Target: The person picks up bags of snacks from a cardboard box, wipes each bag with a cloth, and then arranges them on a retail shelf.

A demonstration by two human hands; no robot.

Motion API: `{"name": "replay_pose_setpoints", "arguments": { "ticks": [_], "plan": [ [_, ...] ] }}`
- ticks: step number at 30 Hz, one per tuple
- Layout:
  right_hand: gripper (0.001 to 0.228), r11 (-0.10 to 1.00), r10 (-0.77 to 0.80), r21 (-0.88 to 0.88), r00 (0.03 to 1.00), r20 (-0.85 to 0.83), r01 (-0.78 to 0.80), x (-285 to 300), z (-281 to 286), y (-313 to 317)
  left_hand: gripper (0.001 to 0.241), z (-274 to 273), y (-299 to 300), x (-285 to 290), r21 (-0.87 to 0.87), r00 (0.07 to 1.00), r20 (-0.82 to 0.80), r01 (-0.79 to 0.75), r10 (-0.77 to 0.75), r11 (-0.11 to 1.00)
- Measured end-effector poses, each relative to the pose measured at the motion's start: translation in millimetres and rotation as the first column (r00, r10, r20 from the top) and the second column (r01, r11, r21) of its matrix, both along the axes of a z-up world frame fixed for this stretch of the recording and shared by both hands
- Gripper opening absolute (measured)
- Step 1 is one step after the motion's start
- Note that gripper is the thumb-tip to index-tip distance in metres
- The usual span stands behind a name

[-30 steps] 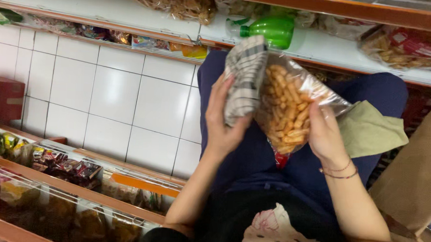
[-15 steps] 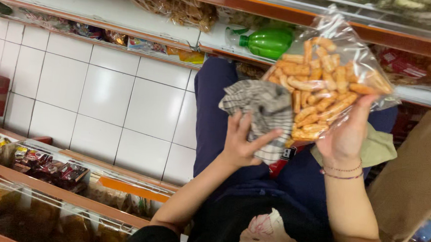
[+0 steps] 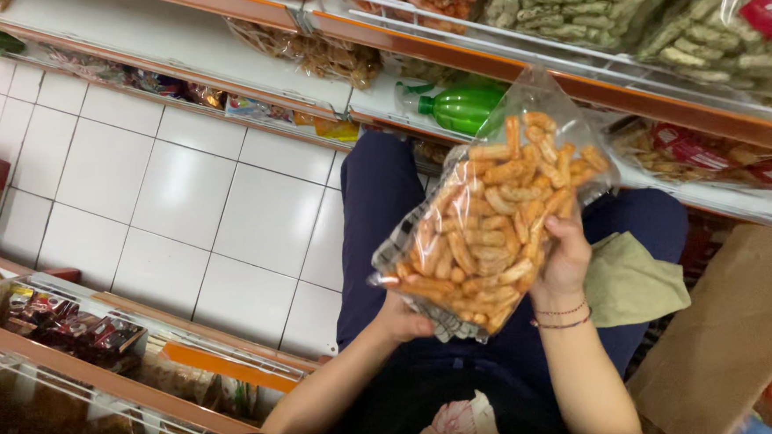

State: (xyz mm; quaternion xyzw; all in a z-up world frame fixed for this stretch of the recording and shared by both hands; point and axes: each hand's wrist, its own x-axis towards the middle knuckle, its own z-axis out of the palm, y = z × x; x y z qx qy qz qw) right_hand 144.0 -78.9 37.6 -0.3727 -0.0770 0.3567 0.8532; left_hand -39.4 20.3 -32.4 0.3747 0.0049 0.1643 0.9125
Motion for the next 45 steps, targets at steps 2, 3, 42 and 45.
{"name": "replay_pose_setpoints", "arguments": {
  "ticks": [2, 3, 42, 45],
  "plan": [
    [0.073, 0.998, 0.061, -0.037, 0.991, 0.121, -0.057, 5, 2, 7, 0.118, 14, 1, -2, 0.248, 0.977, -0.203, 0.117, -0.067, 0.962],
    [0.074, 0.994, 0.083, -0.087, 0.986, 0.144, -0.071, 5, 3, 10, 0.111, 20, 2, 1, 0.505, 0.979, -0.082, -0.122, 0.189, 0.854],
    [0.096, 0.809, 0.514, 0.527, 0.75, -0.416, -0.261, 0, -120, -44, 0.075, 20, 70, -16, 0.964, 0.709, -0.125, 0.252, 0.694, -0.085],
    [0.092, 0.815, 0.508, 0.503, 0.772, -0.383, -0.287, 7, -128, -20, 0.078, 19, 62, -24, 0.924, 0.712, -0.175, 0.358, 0.68, -0.137]
  ]
}}
